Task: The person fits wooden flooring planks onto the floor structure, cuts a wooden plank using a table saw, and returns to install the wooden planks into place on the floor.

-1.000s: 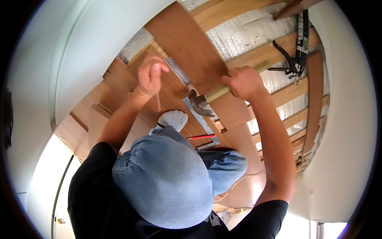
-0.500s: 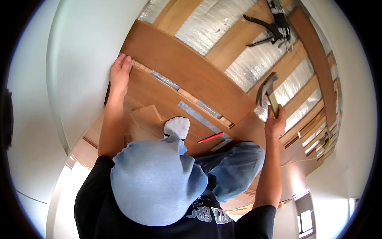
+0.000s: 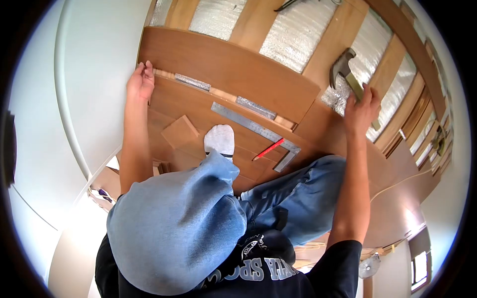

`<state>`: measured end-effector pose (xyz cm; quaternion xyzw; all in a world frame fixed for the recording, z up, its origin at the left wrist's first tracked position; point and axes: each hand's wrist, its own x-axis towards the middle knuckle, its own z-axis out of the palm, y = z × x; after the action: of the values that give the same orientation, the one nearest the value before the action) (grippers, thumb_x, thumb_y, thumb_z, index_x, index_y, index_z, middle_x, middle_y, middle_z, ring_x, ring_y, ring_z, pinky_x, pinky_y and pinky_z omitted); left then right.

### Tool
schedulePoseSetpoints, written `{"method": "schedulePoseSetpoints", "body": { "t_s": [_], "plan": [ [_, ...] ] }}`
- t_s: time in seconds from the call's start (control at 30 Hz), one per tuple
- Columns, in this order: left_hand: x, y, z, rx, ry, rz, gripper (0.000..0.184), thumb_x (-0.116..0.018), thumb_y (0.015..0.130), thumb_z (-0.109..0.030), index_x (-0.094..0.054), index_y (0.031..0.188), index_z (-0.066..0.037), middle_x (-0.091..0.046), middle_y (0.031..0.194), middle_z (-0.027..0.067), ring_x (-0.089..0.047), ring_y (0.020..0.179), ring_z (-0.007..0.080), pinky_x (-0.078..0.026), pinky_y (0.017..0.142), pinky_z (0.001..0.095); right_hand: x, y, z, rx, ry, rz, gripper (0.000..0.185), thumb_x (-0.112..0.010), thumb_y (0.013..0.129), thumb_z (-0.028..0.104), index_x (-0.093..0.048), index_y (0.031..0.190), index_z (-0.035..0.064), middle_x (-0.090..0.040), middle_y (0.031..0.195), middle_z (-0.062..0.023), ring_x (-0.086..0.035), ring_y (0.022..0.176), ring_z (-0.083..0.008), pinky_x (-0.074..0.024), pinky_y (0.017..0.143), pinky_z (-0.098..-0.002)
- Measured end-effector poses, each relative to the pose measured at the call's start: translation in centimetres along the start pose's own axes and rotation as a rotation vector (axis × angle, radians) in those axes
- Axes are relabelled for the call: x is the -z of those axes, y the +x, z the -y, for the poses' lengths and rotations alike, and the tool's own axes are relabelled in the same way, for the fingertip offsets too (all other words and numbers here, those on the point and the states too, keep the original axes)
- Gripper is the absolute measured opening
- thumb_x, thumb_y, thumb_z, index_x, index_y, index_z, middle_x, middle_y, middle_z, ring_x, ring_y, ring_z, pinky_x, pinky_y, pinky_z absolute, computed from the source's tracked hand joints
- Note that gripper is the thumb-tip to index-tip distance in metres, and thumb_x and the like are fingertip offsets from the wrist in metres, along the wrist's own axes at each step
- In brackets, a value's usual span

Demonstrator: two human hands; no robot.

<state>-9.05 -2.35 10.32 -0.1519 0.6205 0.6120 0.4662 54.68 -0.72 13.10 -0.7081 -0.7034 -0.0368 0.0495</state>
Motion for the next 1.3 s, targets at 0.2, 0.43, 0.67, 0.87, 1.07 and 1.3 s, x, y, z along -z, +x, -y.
{"method": "schedulePoseSetpoints", "body": {
  "t_s": [0.2, 0.43, 0.67, 0.87, 1.07, 1.3],
  "plan": [
    [4.1, 4.9, 0.2, 0.014, 0.051, 0.281, 0.010, -0.059, 0.108, -0.011, -0.056, 0.114, -0.004, -0.062, 0.095, 0.0077, -0.070, 0.083, 0.0194, -0.052, 0.056, 0.0192, 1.5, -2.7, 11.1, 0.175, 0.542, 0.191, 0.030, -0.063, 0.101, 0.017, -0.065, 0.128, 0.0046, -0.062, 0.130, -0.0176, -0.057, 0.120, -0.0411, -0.0439, 0.108, -0.0487],
    [-2.6, -0.9, 0.3, -0.003, 0.106, -0.120, 0.010, -0.063, 0.106, -0.012, -0.059, 0.108, -0.003, -0.063, 0.091, 0.0054, -0.065, 0.073, 0.0134, -0.061, 0.061, 0.0214, -1.9, -2.4, 12.5, 0.161, 0.366, 0.068, 0.029, -0.063, 0.101, 0.025, -0.068, 0.126, 0.0116, -0.063, 0.124, -0.0101, -0.057, 0.113, -0.0342, -0.0445, 0.101, -0.0481],
    [-0.1, 2.0, 0.4, -0.022, 0.112, 0.020, 0.008, -0.067, 0.104, -0.015, -0.061, 0.103, -0.009, -0.061, 0.084, -0.0016, -0.044, 0.056, 0.0063, -0.039, 0.042, 0.0166, -2.4, -2.6, 12.8, 0.148, 0.323, 0.035, 0.027, -0.062, 0.100, 0.027, -0.069, 0.123, 0.0134, -0.063, 0.121, -0.0090, -0.057, 0.113, -0.0330, -0.0429, 0.103, -0.0469],
    [-0.8, 2.0, 0.6, -0.014, 0.136, -0.021, 0.011, -0.068, 0.104, -0.017, -0.062, 0.097, -0.012, -0.058, 0.079, -0.0050, -0.034, 0.053, 0.0045, -0.030, 0.040, 0.0172, -2.4, -2.7, 12.6, 0.163, 0.323, 0.025, 0.026, -0.062, 0.100, 0.026, -0.067, 0.122, 0.0133, -0.063, 0.121, -0.0092, -0.057, 0.113, -0.0325, -0.0422, 0.104, -0.0475],
    [-0.3, 2.1, 1.9, -0.076, 0.101, -0.083, 0.005, -0.066, 0.104, -0.012, -0.063, 0.103, -0.008, -0.064, 0.085, 0.0004, -0.058, 0.064, 0.0091, -0.050, 0.049, 0.0178, -0.6, -0.6, 15.8, 0.248, 0.298, 0.060, 0.027, -0.061, 0.098, 0.022, -0.064, 0.121, 0.0084, -0.061, 0.128, -0.0119, -0.057, 0.119, -0.0342, -0.0426, 0.106, -0.0472],
    [-0.2, 0.9, 1.8, -0.089, 0.062, -0.054, 0.008, -0.070, 0.101, -0.012, -0.066, 0.106, -0.008, -0.063, 0.086, -0.0011, -0.061, 0.070, 0.0092, -0.056, 0.059, 0.0205, 0.2, 7.7, 34.5, 0.431, 0.736, 0.318, 0.036, -0.055, 0.103, 0.028, -0.061, 0.128, 0.0029, -0.060, 0.139, -0.0183, -0.058, 0.127, -0.0378, -0.0477, 0.109, -0.0475]
  ]
}}
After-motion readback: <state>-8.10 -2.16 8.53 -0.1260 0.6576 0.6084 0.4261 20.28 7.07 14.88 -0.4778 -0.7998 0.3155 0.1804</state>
